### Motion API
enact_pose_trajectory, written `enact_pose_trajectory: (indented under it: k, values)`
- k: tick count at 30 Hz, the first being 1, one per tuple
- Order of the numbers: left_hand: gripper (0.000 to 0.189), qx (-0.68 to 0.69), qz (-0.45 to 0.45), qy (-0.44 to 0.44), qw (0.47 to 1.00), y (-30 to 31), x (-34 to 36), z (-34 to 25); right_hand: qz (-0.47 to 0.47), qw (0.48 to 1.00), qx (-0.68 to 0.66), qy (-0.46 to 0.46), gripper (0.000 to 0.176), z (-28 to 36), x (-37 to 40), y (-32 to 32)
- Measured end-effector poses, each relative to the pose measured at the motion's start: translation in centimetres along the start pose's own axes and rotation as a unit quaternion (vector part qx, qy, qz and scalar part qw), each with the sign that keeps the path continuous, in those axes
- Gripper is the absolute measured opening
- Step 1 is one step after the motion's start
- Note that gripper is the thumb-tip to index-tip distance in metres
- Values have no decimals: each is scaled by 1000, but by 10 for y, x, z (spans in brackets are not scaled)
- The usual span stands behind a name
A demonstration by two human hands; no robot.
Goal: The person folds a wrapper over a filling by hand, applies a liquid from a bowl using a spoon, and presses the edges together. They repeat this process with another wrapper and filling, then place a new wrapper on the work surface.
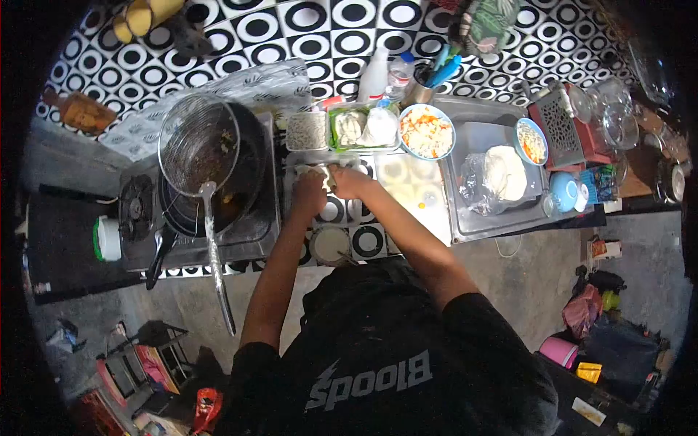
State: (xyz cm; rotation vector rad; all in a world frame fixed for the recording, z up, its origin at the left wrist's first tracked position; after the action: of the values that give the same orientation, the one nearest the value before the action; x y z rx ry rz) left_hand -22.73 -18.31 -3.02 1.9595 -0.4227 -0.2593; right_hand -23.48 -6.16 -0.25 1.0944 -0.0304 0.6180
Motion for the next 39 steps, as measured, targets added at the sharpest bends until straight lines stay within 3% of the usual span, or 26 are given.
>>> enact_pose_trajectory:
  k: [6,8,13,15,18,20,21,23,25,27,29,32,38,39]
  values:
    - [47,-110,52,-47,991,20,20,-44,-21,998,-47,-23,60,-3,11,14]
    - [52,-134,98,-44,985,17,16,-49,-57,996,-54,37,56,0,25,22]
    - [58,-185,121,-59,973,4,13,-47,-70,994,-74,42,60,5,85,52]
    - [61,-174,91,-54,979,5,14,-46,-151,983,-86,60,64,-6,112,59]
    - [63,-149,86,-25,985,8,14,-48,-186,976,-109,19,71,-39,148,56]
    - [62,-130,77,-6,989,9,14,-50,-129,984,-102,-73,78,-62,168,56]
    - [61,-111,66,10,992,10,14,-50,-127,984,-102,-71,78,-71,172,55]
    - [60,-108,60,16,992,17,16,-62,-49,988,-13,-147,83,-105,171,29]
    - [58,-106,53,24,993,17,17,-69,-33,992,33,-116,84,-120,161,-1]
    - [56,-78,-21,-7,997,21,20,-81,-2,968,226,-109,85,-117,158,-30]
    - [55,-62,-34,-10,997,32,24,-100,32,978,158,-129,84,-97,164,-22]
    - [54,-42,-124,-70,989,44,34,-129,-38,977,163,-134,84,-97,168,-30]
    - [45,100,-126,-105,981,32,43,-181,-112,974,191,-49,73,-106,177,-41]
    - [45,133,-110,-108,979,27,44,-186,-96,986,134,-30,69,-98,186,-31]
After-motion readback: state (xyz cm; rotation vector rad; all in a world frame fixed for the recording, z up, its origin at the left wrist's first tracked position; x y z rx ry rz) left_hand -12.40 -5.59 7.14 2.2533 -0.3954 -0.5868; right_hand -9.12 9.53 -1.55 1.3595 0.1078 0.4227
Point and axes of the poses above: each hand's wrist, its own x-axis away from the middle knuckle, its own y-axis out of the back of the hand, z = x × y, the point moved 6 cm from there along -x, towards the middle knuckle
